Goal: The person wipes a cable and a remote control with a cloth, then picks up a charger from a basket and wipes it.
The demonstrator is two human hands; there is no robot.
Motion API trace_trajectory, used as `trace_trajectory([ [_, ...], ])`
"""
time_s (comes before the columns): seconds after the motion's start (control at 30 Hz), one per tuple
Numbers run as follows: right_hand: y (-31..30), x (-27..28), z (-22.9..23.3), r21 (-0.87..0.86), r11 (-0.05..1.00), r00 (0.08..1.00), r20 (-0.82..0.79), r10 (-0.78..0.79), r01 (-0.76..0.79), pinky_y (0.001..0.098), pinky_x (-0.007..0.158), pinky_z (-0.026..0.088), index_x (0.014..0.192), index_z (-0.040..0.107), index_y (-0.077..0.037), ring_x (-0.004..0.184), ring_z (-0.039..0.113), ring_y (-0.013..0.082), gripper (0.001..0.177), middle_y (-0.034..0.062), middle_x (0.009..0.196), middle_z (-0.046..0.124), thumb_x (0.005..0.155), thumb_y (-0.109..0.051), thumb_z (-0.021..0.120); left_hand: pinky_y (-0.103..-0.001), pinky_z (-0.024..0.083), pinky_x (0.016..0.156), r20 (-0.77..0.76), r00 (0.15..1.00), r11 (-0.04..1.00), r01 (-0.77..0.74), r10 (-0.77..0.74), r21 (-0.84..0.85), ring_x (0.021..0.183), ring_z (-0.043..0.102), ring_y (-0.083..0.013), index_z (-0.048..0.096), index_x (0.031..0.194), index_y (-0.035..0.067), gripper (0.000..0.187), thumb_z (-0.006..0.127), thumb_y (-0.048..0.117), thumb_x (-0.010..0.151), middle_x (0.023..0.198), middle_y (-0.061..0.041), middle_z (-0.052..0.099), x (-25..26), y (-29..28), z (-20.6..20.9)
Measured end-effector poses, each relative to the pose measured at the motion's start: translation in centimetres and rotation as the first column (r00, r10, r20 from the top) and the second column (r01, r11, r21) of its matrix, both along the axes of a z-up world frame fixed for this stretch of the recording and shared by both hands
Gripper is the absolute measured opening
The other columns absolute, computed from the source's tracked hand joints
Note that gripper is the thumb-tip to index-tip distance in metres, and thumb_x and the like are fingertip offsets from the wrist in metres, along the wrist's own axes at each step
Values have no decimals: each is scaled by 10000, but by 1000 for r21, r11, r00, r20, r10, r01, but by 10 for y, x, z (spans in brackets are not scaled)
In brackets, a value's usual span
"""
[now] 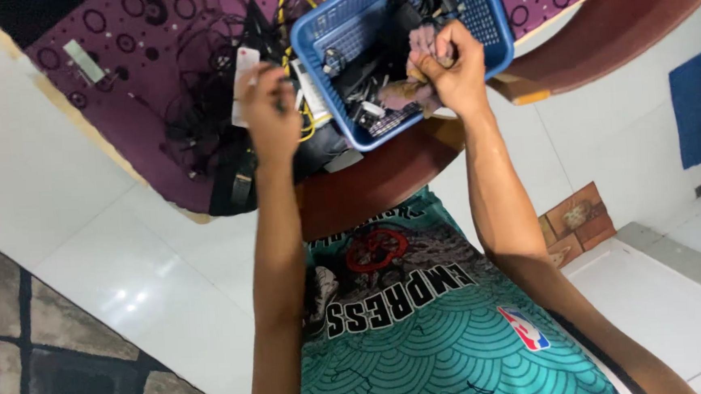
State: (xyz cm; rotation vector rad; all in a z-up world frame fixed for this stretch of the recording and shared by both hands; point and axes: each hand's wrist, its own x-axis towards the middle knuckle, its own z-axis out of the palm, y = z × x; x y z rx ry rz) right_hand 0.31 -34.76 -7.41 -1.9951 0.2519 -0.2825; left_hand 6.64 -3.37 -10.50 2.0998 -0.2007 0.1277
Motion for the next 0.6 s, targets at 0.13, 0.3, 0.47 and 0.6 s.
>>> trace_trajectory([
  [0.13,-8,-3,-21,187,982,1000,-10,-27,29,249,730,483,855,429,-87,828,497,62,372,-30,838,528,920,45,770,-421,536,861,-141,974,984,173,-178,-48,978,644,-325,667,1128,78,227,665,22,908,1118,-140,628,-26,-63,-16],
  [0.3,-16,-15,-47,113,994,995,-98,1,10,262,708,435,840,432,-83,798,472,80,360,-13,808,500,849,67,760,-508,417,960,-151,963,816,270,-224,511,1143,532,-363,713,1039,115,305,778,51,747,1082,-108,662,-45,-107,-25],
  [0.47,-29,-24,-60,95,995,991,-122,46,-34,264,743,447,854,444,-76,817,477,93,335,-12,811,494,835,57,751,-502,402,1007,-245,959,739,269,-144,618,1229,500,-347,638,1247,82,577,795,106,692,1254,-129,610,-43,-116,-43],
  [0.6,-37,-22,-69,107,991,987,-129,94,-81,263,726,447,839,459,-74,800,472,93,348,-8,791,480,837,21,793,-439,420,1128,-100,968,764,245,-232,596,1340,479,-347,540,1457,94,717,762,87,775,1481,-158,535,-36,-120,-87],
])
